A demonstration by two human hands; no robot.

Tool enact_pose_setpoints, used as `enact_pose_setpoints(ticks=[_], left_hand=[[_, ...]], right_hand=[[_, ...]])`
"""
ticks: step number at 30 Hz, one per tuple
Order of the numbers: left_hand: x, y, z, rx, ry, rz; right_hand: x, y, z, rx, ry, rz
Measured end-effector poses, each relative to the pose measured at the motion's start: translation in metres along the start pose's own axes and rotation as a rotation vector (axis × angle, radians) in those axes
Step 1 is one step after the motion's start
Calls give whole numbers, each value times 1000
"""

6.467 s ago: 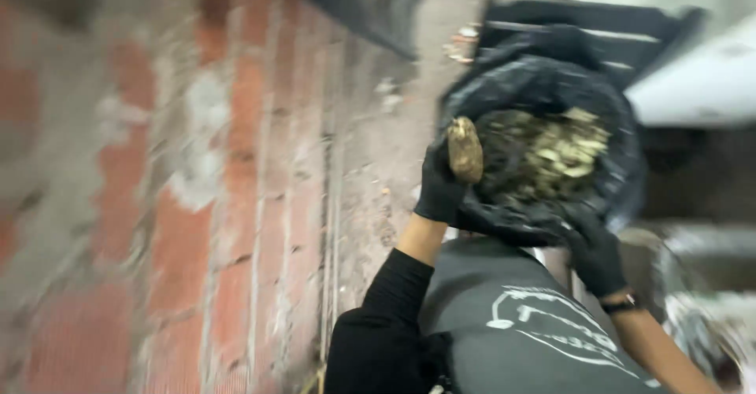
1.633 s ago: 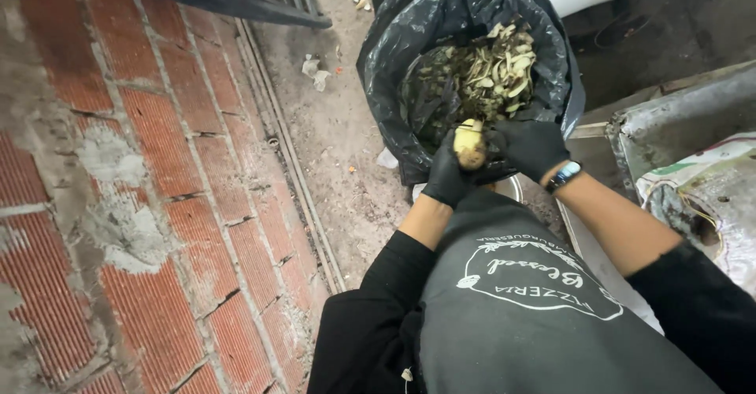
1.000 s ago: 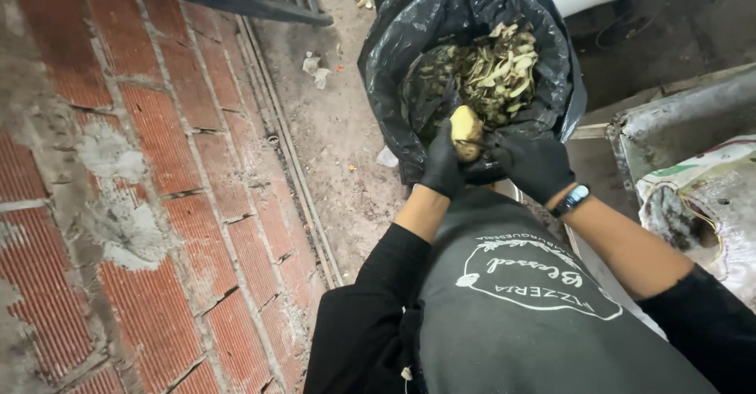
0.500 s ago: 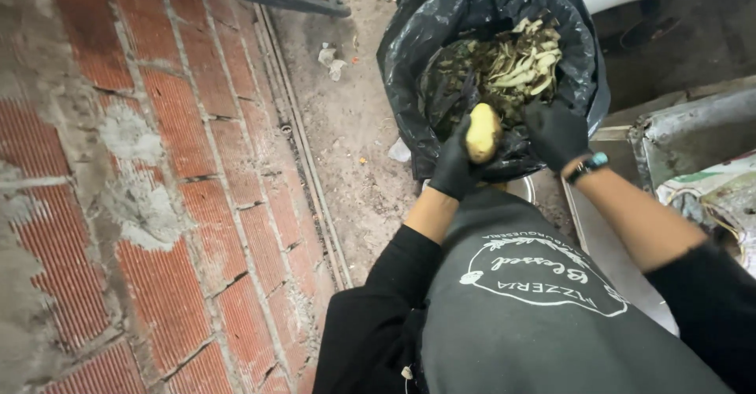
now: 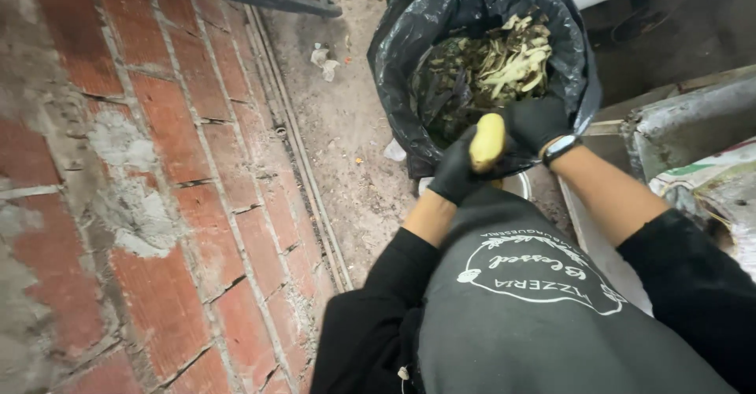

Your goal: The person is peeling raw potatoes into a trash bag using a hand peeler.

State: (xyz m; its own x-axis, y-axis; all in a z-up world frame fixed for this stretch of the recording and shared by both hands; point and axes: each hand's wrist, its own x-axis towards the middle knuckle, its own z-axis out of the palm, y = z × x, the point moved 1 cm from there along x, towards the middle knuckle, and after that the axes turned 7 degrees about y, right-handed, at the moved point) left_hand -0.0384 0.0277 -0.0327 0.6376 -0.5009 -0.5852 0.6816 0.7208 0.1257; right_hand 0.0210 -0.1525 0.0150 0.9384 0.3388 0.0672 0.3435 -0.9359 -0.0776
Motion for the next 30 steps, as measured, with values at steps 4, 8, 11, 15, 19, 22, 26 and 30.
enact_pose_setpoints(ticks=[4,8,11,15,19,22,26,30], left_hand=[[-9,14,20,-67,-48,-16],[-4,31,13,-123,0,35],[9,29,-6,-92,11,81],[25,2,-19,-85,-112,94],[-7,3,25,3,-89,40],[-24,16,54,2,-25,-3],[4,20,22,-151,-114,32],[20,16,6,-310,-186,38]], right_hand=[[-8,7,1,137,7,-27],[-40,6,-18,71,20,32],[-42,-19,-51,162,126,-101],[-23,-18,-55,173,-40,137],[-3,-1,-37,87,-5,71],[-15,5,-35,146,-49,59],[-48,-7,-54,312,40,163],[-46,-43,-97,360,351,-126]])
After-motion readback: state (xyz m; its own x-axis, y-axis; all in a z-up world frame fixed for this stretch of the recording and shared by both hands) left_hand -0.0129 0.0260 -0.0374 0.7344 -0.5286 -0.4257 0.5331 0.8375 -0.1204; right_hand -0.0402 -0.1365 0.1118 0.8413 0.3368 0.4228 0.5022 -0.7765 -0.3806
